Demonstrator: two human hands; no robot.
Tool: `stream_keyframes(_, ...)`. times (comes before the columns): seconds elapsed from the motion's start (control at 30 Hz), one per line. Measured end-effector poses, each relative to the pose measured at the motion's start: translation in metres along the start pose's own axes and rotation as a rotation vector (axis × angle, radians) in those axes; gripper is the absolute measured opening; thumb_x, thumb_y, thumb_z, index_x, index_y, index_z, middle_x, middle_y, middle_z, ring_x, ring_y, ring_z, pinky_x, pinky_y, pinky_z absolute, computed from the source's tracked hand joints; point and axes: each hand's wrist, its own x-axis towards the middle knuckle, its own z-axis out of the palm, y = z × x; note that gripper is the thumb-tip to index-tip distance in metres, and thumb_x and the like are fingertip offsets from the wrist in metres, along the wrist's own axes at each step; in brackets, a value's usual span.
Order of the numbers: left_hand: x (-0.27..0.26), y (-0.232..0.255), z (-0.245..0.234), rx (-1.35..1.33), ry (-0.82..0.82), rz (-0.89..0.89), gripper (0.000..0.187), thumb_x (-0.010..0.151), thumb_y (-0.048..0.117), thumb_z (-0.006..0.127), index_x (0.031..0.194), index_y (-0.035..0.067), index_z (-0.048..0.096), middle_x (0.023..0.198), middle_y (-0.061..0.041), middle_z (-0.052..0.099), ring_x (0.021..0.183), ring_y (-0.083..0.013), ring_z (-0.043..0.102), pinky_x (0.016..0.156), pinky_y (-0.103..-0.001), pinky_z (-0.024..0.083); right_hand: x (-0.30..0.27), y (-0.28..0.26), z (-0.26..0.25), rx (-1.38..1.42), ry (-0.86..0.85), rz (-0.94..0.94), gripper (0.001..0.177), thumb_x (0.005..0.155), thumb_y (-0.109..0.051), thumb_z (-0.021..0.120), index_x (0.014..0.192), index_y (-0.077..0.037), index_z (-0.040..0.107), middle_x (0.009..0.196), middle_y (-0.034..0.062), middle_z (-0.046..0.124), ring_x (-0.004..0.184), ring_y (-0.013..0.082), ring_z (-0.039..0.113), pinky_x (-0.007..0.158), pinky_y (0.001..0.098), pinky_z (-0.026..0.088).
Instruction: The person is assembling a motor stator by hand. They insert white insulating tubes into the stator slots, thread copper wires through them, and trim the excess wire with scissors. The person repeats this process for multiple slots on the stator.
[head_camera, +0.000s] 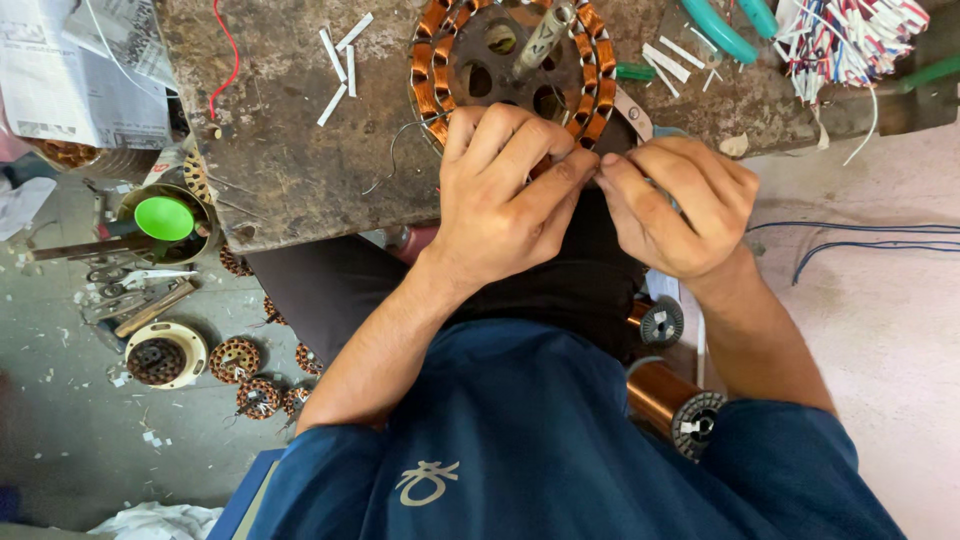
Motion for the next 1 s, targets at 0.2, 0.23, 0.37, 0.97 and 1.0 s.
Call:
stream_keyframes(0.2,-0.001,0.000,-0.001,0.007,0.010,0.024,0.022,0.086,0.010,0.084,0.106,0.008,0.075,0.105,0.000,0.062,0.102,-0.0221,0.058,0.090,-0.040,0.041,-0.005,-0.002,0.001,0.401,-0.074,0.508,0.006,0.093,0.001,0.074,0.097,0.001,0.069,0.083,0.0123,0.066,0.068,0.0223,0.064,0.058,0.0302,0.049)
stream_keyframes(0.23,-0.001,-0.001,-0.001,0.004,0.015,0.032,0.022,0.086,0.010,0.085,0.106,0.008,0.075,0.105,0.001,0.063,0.101,-0.0217,0.058,0.090,-0.039,0.040,-0.009,0.002,0.003,0.673,-0.087,0.760,0.002,0.096,-0.001,0.070,0.096,0.001,0.069,0.076,0.0091,0.065,0.060,0.0167,0.060,0.053,0.0266,0.046)
stream_keyframes(0.37,0.001,0.000,-0.001,0.008,0.019,0.033,0.020,0.088,0.011,0.085,0.105,0.010,0.076,0.103,0.002,0.063,0.100,-0.0210,0.058,0.090,-0.039,0.040,-0.027,0.023,0.004,1.247,-0.161,1.253,0.011,0.096,-0.007,0.065,0.090,0.002,0.068,0.067,0.0038,0.062,0.049,0.0078,0.053,0.042,0.0208,0.033)
stream_keyframes(0.97,0.008,0.015,-0.001,0.060,-0.015,-0.148,0.016,0.092,0.012,0.083,0.104,0.012,0.074,0.106,0.000,0.061,0.101,-0.0222,0.055,0.084,-0.036,0.038,-0.065,0.004,-0.031,-0.275,-0.589,0.709,0.038,0.087,-0.017,0.084,0.118,-0.003,0.069,0.101,0.0161,0.070,0.076,0.0379,0.067,0.069,0.0472,0.053)
stream_keyframes(1.0,0.008,0.015,-0.001,0.058,-0.014,-0.148,0.016,0.091,0.011,0.083,0.105,0.012,0.074,0.106,0.000,0.061,0.099,-0.0219,0.055,0.085,-0.036,0.039,-0.070,0.009,-0.037,0.010,-0.517,0.851,0.038,0.087,-0.016,0.078,0.120,-0.003,0.065,0.100,0.0131,0.071,0.079,0.0321,0.069,0.071,0.0431,0.054)
